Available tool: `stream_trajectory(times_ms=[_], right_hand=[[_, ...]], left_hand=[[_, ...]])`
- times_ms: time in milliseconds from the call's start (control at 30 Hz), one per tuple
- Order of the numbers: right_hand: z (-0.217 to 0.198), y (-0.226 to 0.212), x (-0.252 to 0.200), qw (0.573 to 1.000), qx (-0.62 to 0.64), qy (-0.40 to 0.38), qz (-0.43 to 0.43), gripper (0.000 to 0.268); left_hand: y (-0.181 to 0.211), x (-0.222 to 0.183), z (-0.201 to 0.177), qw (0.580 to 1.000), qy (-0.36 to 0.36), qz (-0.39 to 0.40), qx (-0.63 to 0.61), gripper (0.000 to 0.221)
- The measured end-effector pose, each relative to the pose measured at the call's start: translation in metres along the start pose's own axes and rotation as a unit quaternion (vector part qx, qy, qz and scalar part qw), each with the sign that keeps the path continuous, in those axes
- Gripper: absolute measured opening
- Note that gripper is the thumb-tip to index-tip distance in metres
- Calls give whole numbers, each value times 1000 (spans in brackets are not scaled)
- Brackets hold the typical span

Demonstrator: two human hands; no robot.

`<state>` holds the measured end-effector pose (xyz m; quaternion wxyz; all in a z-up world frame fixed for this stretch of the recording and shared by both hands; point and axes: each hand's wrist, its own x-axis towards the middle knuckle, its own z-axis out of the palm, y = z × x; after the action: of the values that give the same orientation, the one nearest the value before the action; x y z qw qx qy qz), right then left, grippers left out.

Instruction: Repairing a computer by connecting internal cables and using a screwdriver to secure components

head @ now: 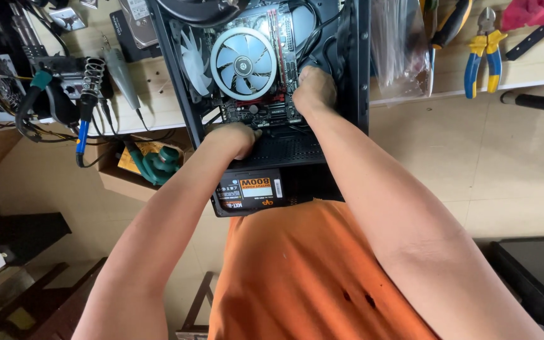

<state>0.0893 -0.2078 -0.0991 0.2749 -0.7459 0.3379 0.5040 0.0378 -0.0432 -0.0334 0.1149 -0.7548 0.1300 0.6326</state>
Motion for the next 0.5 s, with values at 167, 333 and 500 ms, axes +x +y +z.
stream_trajectory(times_ms=[167, 333, 500], right_hand=[[13, 11, 19, 998, -14, 40, -46, 23], [-4, -7, 6, 997, 34, -14, 67, 34], [17, 21, 16, 993, -5, 64, -99, 28]], left_hand=[[-2, 27, 18, 999, 23, -20, -18, 45], [3, 4, -2, 999, 32, -37, -21, 41], [-1, -6, -9, 999, -12, -37, -1, 45]])
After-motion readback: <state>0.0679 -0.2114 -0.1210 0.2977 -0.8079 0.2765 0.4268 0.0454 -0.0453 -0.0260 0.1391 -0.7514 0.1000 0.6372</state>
